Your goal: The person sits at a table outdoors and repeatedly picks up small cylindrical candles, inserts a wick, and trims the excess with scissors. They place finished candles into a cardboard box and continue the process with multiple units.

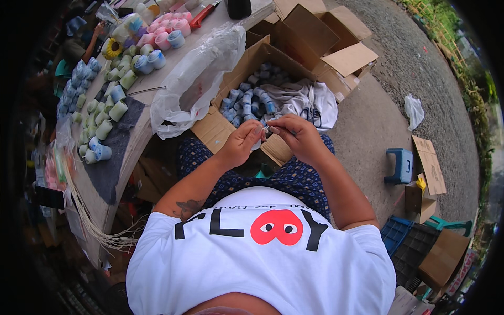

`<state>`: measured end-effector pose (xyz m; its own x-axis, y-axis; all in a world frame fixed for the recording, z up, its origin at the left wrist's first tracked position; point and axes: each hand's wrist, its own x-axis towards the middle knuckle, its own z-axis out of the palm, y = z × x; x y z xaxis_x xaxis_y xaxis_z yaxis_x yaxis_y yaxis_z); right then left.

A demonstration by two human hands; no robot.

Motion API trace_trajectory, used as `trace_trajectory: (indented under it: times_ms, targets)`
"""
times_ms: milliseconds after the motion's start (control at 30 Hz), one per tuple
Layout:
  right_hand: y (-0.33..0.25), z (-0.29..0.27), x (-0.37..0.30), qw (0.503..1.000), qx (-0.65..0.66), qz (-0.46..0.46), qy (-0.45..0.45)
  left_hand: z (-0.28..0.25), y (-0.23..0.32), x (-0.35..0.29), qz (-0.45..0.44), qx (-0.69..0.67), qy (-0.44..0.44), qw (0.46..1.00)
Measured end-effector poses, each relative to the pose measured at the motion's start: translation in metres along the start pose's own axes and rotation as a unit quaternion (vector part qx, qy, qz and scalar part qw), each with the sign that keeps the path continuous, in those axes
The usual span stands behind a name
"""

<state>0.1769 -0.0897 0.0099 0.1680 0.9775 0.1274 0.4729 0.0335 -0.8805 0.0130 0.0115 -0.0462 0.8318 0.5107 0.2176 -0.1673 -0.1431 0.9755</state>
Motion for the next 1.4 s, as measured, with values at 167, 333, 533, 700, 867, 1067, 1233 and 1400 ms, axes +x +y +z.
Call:
trace_trajectory:
  times_ms: [167, 333, 533, 700, 867, 1067, 1233, 1400]
  targets:
    - [0.004, 0.006, -0.001, 0.996, 0.059, 0.071, -0.013, 0.002, -0.001, 0.001, 0.033, 0.013, 0.021, 0.999]
    - [0.008, 0.013, -0.002, 0.999, 0.041, 0.024, 0.006, 0.005, 0.0, 0.001, 0.039, 0.017, 0.028, 0.999]
    - [-0.001, 0.016, -0.001, 0.999, -0.006, -0.019, 0.027, 0.005, 0.0, 0.001, 0.044, 0.023, 0.035, 0.998]
    - [0.002, 0.022, -0.002, 0.998, -0.006, -0.012, 0.057, 0.005, -0.002, 0.002, 0.036, 0.03, 0.028, 0.999]
    - [0.005, 0.024, -0.001, 0.997, -0.005, -0.021, 0.075, 0.005, -0.003, 0.001, 0.035, 0.029, 0.013, 0.999]
    - [0.005, 0.02, -0.003, 0.998, 0.017, 0.002, 0.057, 0.005, -0.001, 0.0, 0.019, 0.005, -0.005, 1.0]
    - [0.007, 0.015, -0.001, 0.998, 0.029, -0.042, 0.033, 0.004, -0.002, -0.001, 0.002, -0.015, -0.016, 1.0]
    - [0.009, 0.01, 0.001, 0.999, 0.024, -0.043, 0.005, 0.002, -0.004, -0.004, -0.017, -0.01, -0.043, 0.999]
